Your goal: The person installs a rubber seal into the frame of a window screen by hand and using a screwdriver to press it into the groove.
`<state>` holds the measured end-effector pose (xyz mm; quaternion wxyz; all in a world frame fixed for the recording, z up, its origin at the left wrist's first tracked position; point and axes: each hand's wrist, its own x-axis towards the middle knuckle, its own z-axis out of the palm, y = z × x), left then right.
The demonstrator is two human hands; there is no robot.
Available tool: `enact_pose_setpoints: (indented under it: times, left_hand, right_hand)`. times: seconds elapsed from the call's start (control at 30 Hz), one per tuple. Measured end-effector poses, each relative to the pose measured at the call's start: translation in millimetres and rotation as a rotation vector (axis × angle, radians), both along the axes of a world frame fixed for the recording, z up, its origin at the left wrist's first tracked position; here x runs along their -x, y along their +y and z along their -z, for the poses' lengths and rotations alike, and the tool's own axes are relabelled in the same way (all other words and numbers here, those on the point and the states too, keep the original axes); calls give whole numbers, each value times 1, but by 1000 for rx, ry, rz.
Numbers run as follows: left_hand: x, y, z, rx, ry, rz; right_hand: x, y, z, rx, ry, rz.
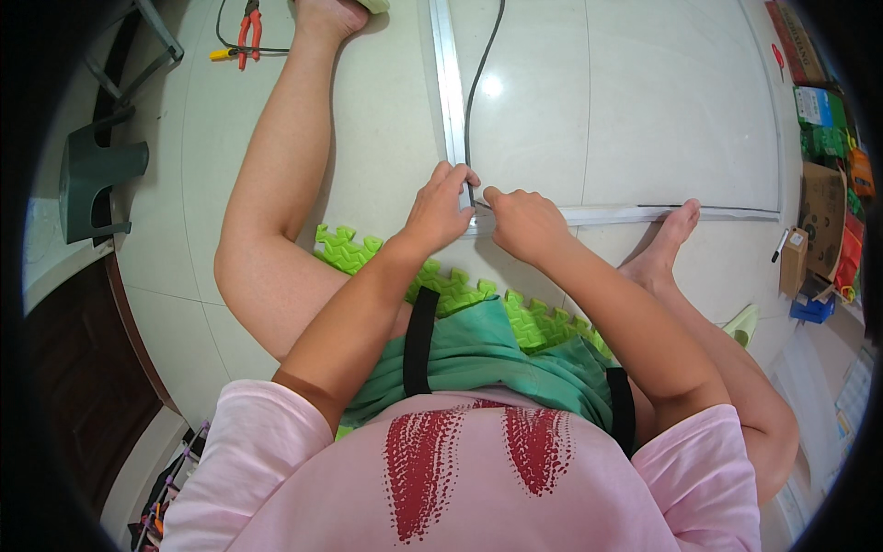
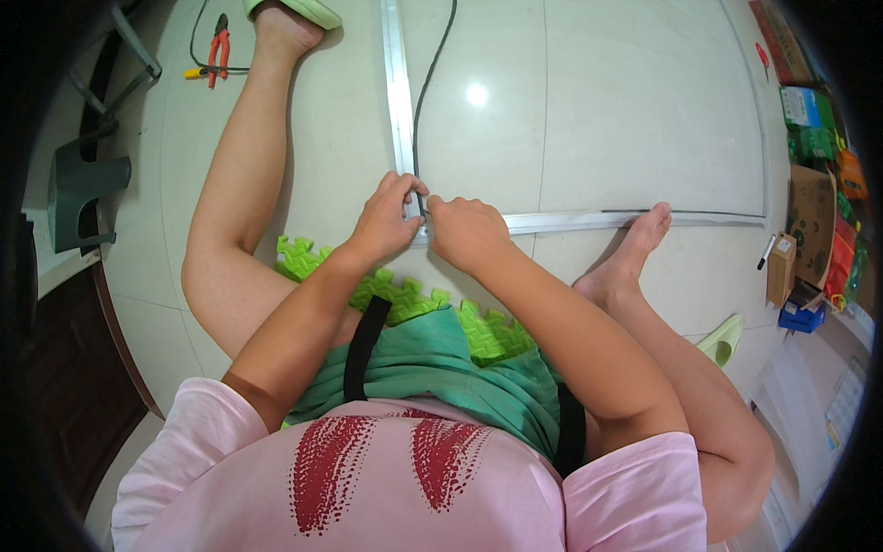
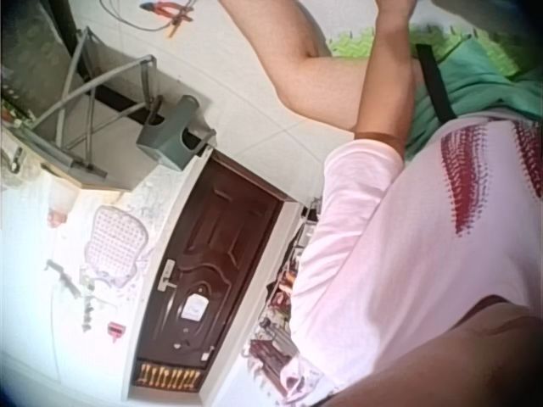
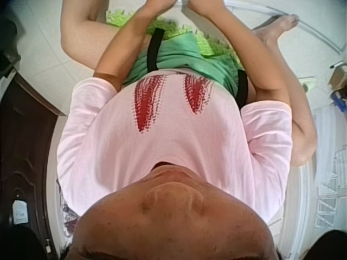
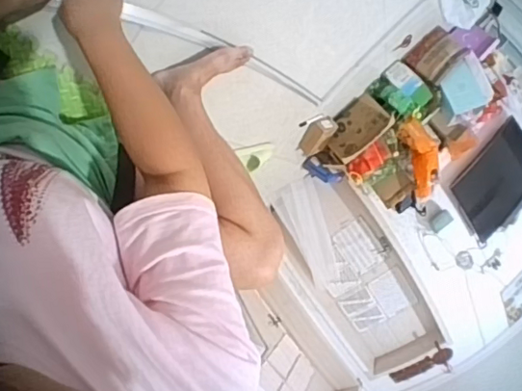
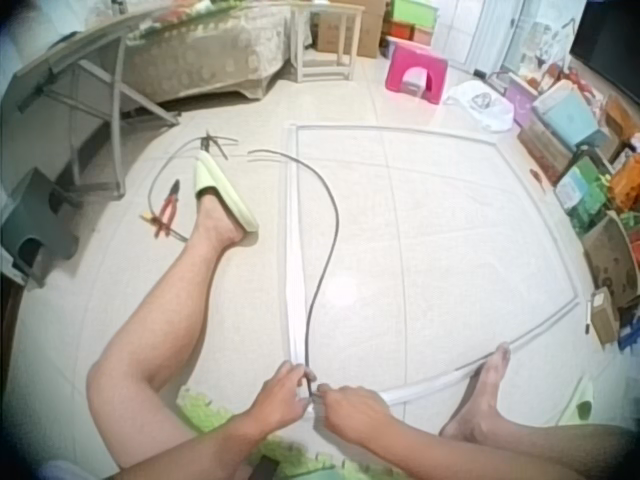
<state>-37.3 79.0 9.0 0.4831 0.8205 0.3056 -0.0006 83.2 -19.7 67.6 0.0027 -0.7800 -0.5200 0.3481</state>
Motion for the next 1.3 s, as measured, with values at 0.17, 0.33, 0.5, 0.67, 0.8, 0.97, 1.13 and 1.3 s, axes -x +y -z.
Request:
enact_pose_setpoints:
  times: [0.17, 0.33, 0.5, 0.67, 0.8, 0.97, 1.13, 1.3]
  left_hand:
    - [1, 3, 9, 92, -31, -70]
    - [-1, -2, 10, 26, -54, -78]
    - [-2, -3, 11, 2, -50, -109]
    - [-1, -1, 11, 14, -36, -107]
    - [-1, 0, 10, 21, -45, -93]
    - [-2, 3, 7, 78, 14, -63]
    - [-1, 2, 4, 88, 42, -63]
    - [-1, 4, 5, 44, -9, -41]
  right_hand:
    - [1, 7, 0, 66, 1, -21]
    - [-2, -1, 5, 84, 15, -44]
    - [-12, -8, 9, 78, 56, 8]
    - [-11, -6, 3, 101, 72, -20]
    - [-10, -5, 3, 90, 39, -51]
    - [1, -3, 2, 43, 32, -56]
    - [3, -11, 8, 27, 2, -49]
    - [-6, -21, 11, -26, 56, 51]
